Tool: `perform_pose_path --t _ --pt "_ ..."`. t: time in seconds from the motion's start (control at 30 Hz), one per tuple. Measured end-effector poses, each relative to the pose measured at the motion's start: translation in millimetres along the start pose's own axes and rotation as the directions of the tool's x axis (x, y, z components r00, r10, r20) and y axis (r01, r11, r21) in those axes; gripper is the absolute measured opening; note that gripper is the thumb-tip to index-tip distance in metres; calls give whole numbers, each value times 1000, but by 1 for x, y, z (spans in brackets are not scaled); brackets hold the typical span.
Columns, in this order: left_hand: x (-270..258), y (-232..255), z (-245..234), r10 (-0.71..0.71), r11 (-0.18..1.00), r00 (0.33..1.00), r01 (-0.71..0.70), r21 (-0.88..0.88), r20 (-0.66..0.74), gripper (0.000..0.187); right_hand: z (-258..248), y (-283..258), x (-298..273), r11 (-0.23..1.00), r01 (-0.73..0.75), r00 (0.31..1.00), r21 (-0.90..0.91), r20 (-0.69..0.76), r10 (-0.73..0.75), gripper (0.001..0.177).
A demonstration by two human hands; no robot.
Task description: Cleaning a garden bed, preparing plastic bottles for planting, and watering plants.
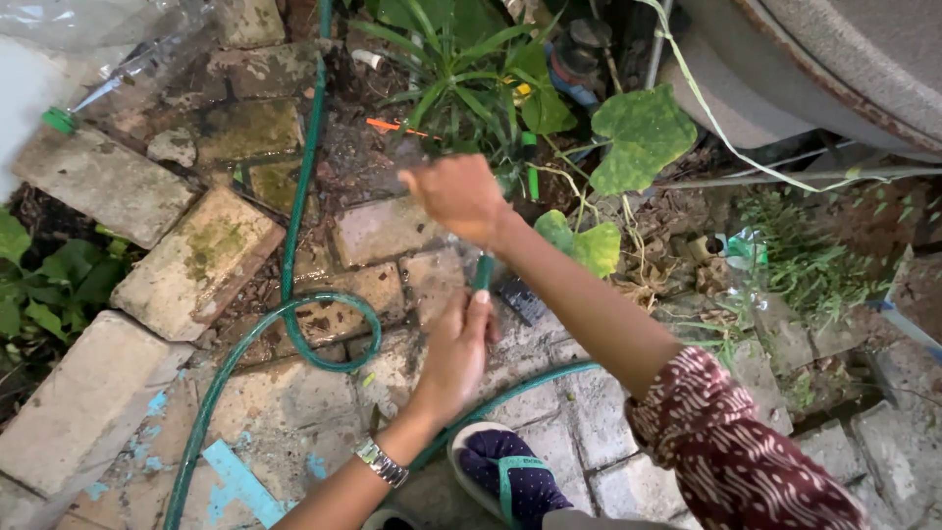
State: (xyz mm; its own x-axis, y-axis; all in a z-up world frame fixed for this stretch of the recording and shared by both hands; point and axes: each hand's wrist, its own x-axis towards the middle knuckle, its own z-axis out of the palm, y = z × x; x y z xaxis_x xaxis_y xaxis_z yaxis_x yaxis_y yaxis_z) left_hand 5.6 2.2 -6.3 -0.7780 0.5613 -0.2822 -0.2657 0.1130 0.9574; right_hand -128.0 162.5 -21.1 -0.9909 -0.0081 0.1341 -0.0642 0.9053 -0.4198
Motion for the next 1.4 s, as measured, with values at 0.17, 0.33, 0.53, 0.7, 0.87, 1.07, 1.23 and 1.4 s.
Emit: perform_pose_path --t 0.17,0.33,0.53,0.7,0.87,1.07,1.23,1.4 --pt "26 -24 -5 79 988 993 -65 142 -90 46 21 29 -4 833 435 821 -341 -229 -522 24" --pt "62 -32 -43 72 994 989 -61 90 -128 47 -19 25 -17 -44 -566 823 823 567 20 31" --pt "106 -52 -55 -52 929 981 -21 -370 -187 34 41 -1 -71 -259 -501 849 826 527 41 40" --pt "172 -117 -132 -204 887 952 81 -454 -228 39 -2 -63 -71 -248 -413 824 876 476 308 26" --pt "177 -69 -194 216 591 934 108 799 -286 31 -42 -128 -112 130 -534 844 835 517 143 32" --pt "211 -36 -222 232 -316 971 134 939 -61 24 -62 -169 -159 426 -603 747 674 665 5 35" --pt "214 -21 -220 179 -316 984 31 948 27 28 -61 -167 -170 250 -643 688 724 689 -229 27" --pt "233 -54 -225 161 -92 987 38 995 -23 23 -67 -166 -139 401 -626 674 668 723 -152 31"
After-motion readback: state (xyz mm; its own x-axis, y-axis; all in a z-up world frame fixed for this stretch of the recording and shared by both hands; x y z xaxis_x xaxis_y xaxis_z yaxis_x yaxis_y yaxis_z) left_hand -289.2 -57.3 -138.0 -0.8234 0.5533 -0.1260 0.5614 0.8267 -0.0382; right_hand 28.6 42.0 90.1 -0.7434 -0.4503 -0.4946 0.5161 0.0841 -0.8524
